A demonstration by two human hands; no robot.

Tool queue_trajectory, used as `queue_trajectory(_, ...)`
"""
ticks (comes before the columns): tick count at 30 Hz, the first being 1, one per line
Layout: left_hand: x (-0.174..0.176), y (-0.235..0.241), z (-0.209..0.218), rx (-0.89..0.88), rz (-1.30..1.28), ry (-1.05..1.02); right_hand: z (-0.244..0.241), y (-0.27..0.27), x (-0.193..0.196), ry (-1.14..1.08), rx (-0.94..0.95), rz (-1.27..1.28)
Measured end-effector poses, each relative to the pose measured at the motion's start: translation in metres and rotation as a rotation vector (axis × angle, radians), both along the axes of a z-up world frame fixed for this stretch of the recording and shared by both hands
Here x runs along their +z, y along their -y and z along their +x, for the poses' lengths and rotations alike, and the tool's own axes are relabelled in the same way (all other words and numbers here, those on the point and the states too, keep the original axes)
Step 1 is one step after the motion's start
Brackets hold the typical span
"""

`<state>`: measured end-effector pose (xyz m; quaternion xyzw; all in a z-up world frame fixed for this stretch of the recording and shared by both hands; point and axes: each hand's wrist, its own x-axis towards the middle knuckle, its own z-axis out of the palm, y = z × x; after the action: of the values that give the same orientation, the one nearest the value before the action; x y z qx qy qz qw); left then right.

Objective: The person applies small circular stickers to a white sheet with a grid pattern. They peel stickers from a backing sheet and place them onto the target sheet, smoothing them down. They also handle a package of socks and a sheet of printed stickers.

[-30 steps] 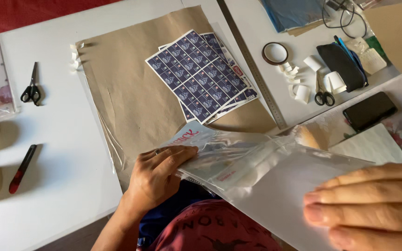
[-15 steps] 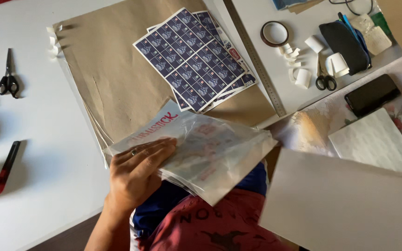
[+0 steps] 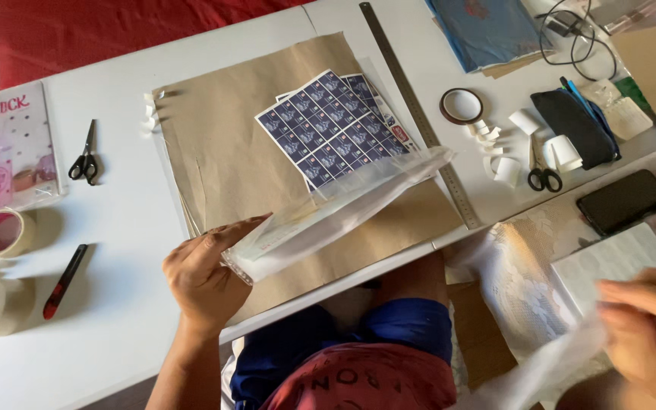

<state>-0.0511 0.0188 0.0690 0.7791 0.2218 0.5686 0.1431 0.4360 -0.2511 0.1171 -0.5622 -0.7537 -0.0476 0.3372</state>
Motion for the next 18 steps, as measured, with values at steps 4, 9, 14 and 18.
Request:
queue_trajectory(4, 0.010, 0.007, 0.012, 0.031, 0.076, -0.062, -0.133, -0.081, 0.043, -0.026, 0.047, 0.236)
queue_trajectory(9, 0.023, 0.008, 0.020, -0.001, 0.176, -0.032, -0.146, -0.133, 0.075, 0.144, 0.234, 0.224)
queue_trajectory(14, 0.017, 0.007, 0.022, 0.055, 0.196, -0.016, -0.156, -0.138, 0.092, 0.252, 0.247, 0.294)
queue_trajectory(18, 0.010, 0.010, 0.027, 0.067, 0.148, 0.001, -0.158, -0.132, 0.092, 0.318, 0.219, 0.214)
